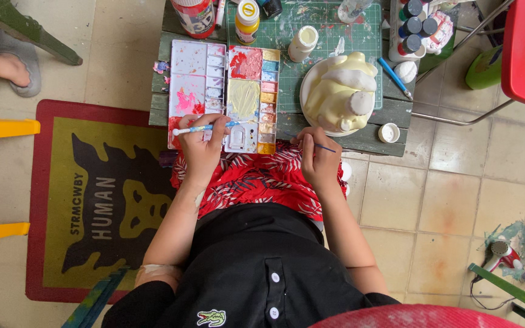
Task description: The person sits on the floor and paints a white ceramic figurine with a brush. They open bottles of yellow, white and red paint, mix colors on a palette resting on their lap, and dip the brush into red paint while applying it to the figurine.
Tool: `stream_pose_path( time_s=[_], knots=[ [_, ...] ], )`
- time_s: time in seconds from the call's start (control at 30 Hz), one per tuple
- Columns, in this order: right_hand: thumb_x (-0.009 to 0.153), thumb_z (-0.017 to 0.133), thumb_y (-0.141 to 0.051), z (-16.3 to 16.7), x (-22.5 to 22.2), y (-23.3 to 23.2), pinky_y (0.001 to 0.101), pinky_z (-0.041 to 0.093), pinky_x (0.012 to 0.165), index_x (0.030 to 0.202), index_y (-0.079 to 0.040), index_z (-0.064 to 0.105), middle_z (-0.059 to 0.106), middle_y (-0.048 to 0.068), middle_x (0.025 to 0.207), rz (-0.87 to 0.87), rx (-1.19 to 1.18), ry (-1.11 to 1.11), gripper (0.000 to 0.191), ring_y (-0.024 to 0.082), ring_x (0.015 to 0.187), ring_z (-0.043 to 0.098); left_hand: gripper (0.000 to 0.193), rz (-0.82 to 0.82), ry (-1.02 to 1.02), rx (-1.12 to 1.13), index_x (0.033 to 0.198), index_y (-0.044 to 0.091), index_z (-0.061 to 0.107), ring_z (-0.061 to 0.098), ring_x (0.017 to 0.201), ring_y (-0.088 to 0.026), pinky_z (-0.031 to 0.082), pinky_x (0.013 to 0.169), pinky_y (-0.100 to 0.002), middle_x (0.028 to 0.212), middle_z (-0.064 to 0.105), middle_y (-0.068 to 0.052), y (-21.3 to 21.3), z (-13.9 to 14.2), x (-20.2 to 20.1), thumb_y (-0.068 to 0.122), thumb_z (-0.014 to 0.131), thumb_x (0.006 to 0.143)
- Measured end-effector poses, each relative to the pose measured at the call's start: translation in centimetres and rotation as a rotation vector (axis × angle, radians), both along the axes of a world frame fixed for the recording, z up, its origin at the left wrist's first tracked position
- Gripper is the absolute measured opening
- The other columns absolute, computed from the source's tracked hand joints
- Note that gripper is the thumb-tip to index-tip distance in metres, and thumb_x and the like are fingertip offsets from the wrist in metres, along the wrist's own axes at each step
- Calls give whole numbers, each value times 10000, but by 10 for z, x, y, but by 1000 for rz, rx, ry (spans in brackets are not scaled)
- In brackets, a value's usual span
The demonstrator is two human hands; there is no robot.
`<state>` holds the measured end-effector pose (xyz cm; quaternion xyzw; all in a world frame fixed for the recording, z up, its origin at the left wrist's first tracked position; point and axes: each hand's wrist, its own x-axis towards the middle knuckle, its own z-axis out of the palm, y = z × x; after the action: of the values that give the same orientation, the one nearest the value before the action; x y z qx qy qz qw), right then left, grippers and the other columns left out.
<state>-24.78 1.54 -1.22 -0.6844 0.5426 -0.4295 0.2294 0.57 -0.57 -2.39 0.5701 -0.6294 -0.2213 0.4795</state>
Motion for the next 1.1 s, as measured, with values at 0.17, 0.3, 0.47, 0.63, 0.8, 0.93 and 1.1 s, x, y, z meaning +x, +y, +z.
stream_pose_path(
  time_s=[0.17, 0.3, 0.47, 0.63, 0.8, 0.93, 1.1],
  knots=[
    [1057, 490, -31, -1, 2, 0, 304, 539, 662, 980, -28, 631, 739, 74, 821, 38, 55, -33, 161, 179, 696, 704, 160, 9, -26, -28, 964, 71, 763, 602, 787, -172, 381, 933, -360, 754, 758, -21, 0, -1, 0, 191, 686, 1037],
    [1069, 476, -34, -1, 3, -1, 293, 535, 660, 999, -16, 623, 738, 82, 837, 49, 63, -79, 164, 159, 692, 686, 159, 4, -18, -7, 964, 68, 764, 597, 779, -171, 377, 934, -366, 746, 758, -21, 0, -1, 1, 188, 686, 1034],
    [1067, 471, -33, 0, 1, -3, 286, 530, 646, 989, -18, 634, 745, 84, 809, 15, 89, -72, 182, 140, 659, 677, 155, 11, -33, -25, 969, 65, 765, 601, 800, -171, 376, 939, -369, 751, 759, -24, 1, 0, 0, 183, 687, 1034],
    [1072, 473, -29, -3, 0, -1, 287, 537, 676, 998, -15, 614, 731, 94, 851, 106, 50, -74, 160, 154, 718, 693, 153, 5, -4, -5, 967, 67, 766, 599, 770, -152, 392, 923, -360, 746, 756, -25, 1, 0, 0, 180, 687, 1034],
    [1063, 505, -39, -4, 0, -1, 302, 518, 636, 981, -13, 636, 690, 87, 752, 44, 96, -62, 157, 170, 663, 680, 155, -3, 15, 1, 972, 60, 757, 606, 773, -143, 394, 920, -358, 746, 753, -22, 0, 1, 0, 182, 686, 1035],
    [1057, 479, -34, 3, -2, -1, 298, 521, 628, 965, -21, 640, 738, 81, 794, 7, 87, -50, 186, 172, 621, 661, 152, 21, -54, -39, 954, 58, 765, 590, 802, -166, 374, 925, -376, 747, 760, -25, 1, 3, 1, 173, 695, 1025],
    [1051, 501, -39, 9, -2, -1, 307, 539, 652, 988, -34, 636, 745, 79, 821, 43, 40, -4, 149, 192, 693, 718, 150, 12, -36, -20, 953, 69, 767, 581, 813, -167, 379, 922, -368, 742, 756, -16, 1, 4, 0, 179, 694, 1024]
  ],
)
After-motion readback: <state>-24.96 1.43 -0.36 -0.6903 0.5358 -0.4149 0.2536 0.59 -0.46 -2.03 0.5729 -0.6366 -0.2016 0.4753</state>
